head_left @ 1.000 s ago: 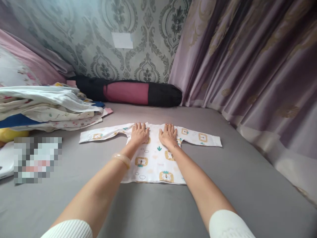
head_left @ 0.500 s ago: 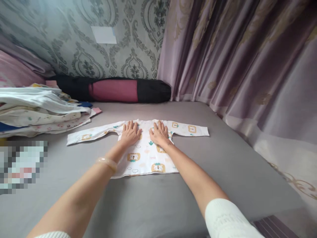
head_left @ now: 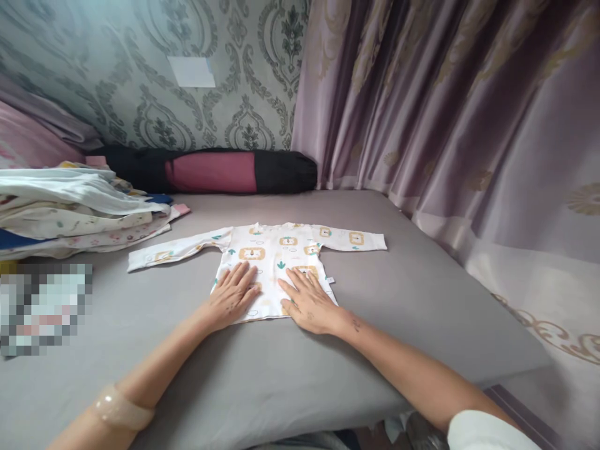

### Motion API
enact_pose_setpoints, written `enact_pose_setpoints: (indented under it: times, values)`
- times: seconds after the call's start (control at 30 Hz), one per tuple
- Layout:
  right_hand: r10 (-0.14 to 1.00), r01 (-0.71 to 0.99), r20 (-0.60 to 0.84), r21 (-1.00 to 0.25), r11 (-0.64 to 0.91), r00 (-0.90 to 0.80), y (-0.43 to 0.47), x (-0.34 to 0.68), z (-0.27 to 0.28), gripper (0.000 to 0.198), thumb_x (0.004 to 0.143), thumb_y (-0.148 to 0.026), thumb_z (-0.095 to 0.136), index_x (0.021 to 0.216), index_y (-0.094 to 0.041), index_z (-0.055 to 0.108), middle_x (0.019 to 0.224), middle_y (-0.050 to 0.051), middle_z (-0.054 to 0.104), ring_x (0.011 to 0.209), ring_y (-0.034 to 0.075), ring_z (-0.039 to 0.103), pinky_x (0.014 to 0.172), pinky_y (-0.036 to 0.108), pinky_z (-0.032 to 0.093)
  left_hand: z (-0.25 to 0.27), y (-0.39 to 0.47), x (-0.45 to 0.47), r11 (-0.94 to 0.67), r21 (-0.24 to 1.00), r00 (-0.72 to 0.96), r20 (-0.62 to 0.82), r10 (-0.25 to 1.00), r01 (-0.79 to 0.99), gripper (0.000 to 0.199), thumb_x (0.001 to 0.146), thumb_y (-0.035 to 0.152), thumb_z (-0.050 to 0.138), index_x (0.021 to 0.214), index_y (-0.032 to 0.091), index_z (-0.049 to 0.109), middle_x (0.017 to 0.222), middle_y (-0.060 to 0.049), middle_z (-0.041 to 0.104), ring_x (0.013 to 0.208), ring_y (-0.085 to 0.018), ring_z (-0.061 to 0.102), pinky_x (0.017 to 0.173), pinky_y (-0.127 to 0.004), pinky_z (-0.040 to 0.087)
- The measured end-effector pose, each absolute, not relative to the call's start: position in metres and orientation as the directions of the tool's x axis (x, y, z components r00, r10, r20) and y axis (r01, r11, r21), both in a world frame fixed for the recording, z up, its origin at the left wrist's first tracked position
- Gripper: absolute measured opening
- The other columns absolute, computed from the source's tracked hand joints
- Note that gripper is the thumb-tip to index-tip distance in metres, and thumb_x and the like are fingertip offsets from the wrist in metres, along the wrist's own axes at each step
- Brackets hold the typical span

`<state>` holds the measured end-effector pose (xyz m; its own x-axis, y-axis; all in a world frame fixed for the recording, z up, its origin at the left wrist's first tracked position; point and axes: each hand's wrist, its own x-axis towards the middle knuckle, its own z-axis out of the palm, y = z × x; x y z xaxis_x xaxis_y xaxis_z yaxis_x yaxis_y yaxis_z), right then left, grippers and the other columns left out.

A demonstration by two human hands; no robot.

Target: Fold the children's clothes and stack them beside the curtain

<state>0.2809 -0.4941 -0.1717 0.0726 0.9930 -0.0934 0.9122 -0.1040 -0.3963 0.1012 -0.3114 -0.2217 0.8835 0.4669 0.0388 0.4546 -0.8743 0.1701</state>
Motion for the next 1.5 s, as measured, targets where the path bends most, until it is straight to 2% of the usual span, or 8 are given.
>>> enact_pose_setpoints:
  times: [0.23,0.37,0.5,0.67,0.83,1.03,1.3,1.5]
  values:
    - [0.998,0.824,-0.060,-0.565,-0.040,0.007,-0.528,0.314,-0.163,0.044,0.099,-0.038,0.039,0.138,-0.024,0.057,0.155,0.005,0.039,0.145,0.020,0.030,0.120,0.037,0.021,-0.215,-0.290,0.059,-0.792,0.152,0.805,-0.055,0.590,0.591,0.060,0.097,0.048,0.029,0.152,0.024,0.033,0.160,-0.008,0.029,0.149,-0.027,0.022,0.118,-0.051,0.021]
    - [0.962,0.647,-0.044,-0.732,-0.214,0.269,-0.510,0.351,-0.162,0.034,0.093,-0.035,0.046,0.108,-0.022,0.074,0.108,0.003,0.074,0.097,0.019,0.068,0.087,0.028,0.050,-0.201,-0.294,0.069,-0.802,0.129,0.810,-0.035,0.585,0.584,0.054,0.096,0.048,0.034,0.141,0.021,0.048,0.156,-0.012,0.037,0.147,-0.032,0.025,0.117,-0.057,0.021]
    - [0.752,0.552,-0.005,-0.675,-0.489,0.660,-0.477,0.383,-0.165,0.031,0.088,-0.030,0.048,0.091,-0.016,0.076,0.072,0.003,0.073,0.066,0.017,0.066,0.063,0.023,0.046,-0.190,-0.310,0.118,-0.900,0.231,0.909,0.114,0.401,0.368,0.042,0.095,0.038,0.041,0.132,0.020,0.052,0.148,-0.014,0.047,0.143,-0.030,0.035,0.114,-0.052,0.032]
    - [0.621,0.463,-0.077,-0.598,-0.655,0.780,-0.450,0.394,-0.173,0.025,0.083,-0.028,0.055,0.073,-0.018,0.076,0.062,0.004,0.070,0.059,0.015,0.062,0.056,0.022,0.039,-0.196,-0.337,0.200,-0.931,0.349,0.954,0.229,0.193,0.105,0.028,0.093,0.023,0.045,0.116,0.017,0.059,0.124,-0.014,0.063,0.125,-0.027,0.054,0.110,-0.043,0.041]
    - [0.585,0.396,-0.107,-0.638,-0.661,0.804,-0.438,0.395,-0.186,0.029,0.083,-0.031,0.056,0.063,-0.018,0.073,0.061,0.003,0.070,0.056,0.012,0.060,0.052,0.020,0.037,-0.205,-0.348,0.246,-0.927,0.375,0.923,0.353,0.151,0.009,0.027,0.091,0.014,0.041,0.111,0.016,0.058,0.116,-0.014,0.064,0.117,-0.026,0.057,0.104,-0.043,0.046]
    - [0.579,0.377,-0.127,-0.644,-0.666,0.805,-0.433,0.399,-0.191,0.024,0.082,-0.031,0.057,0.067,-0.019,0.073,0.062,0.001,0.071,0.058,0.012,0.062,0.053,0.019,0.038,-0.216,-0.357,0.258,-0.948,0.289,0.928,0.301,0.219,0.130,0.037,0.097,0.024,0.036,0.129,0.015,0.053,0.140,-0.014,0.054,0.134,-0.028,0.045,0.112,-0.046,0.036]
    - [0.586,0.549,0.027,-0.386,-0.741,0.810,-0.433,0.393,-0.188,0.023,0.090,-0.034,0.053,0.095,-0.022,0.072,0.095,0.009,0.075,0.090,0.020,0.068,0.066,0.024,0.040,-0.218,-0.367,0.256,-0.970,0.150,0.959,0.182,0.216,0.190,0.056,0.101,0.044,0.026,0.147,0.015,0.038,0.156,-0.014,0.036,0.146,-0.032,0.028,0.117,-0.050,0.024]
    - [0.648,0.576,-0.056,-0.406,-0.710,0.760,-0.439,0.394,-0.176,0.023,0.091,-0.033,0.053,0.090,-0.022,0.073,0.089,0.006,0.075,0.087,0.018,0.068,0.067,0.023,0.040,-0.210,-0.366,0.255,-0.978,0.129,0.961,0.200,0.189,0.165,0.054,0.100,0.044,0.030,0.145,0.015,0.041,0.152,-0.015,0.041,0.141,-0.032,0.034,0.114,-0.050,0.027]
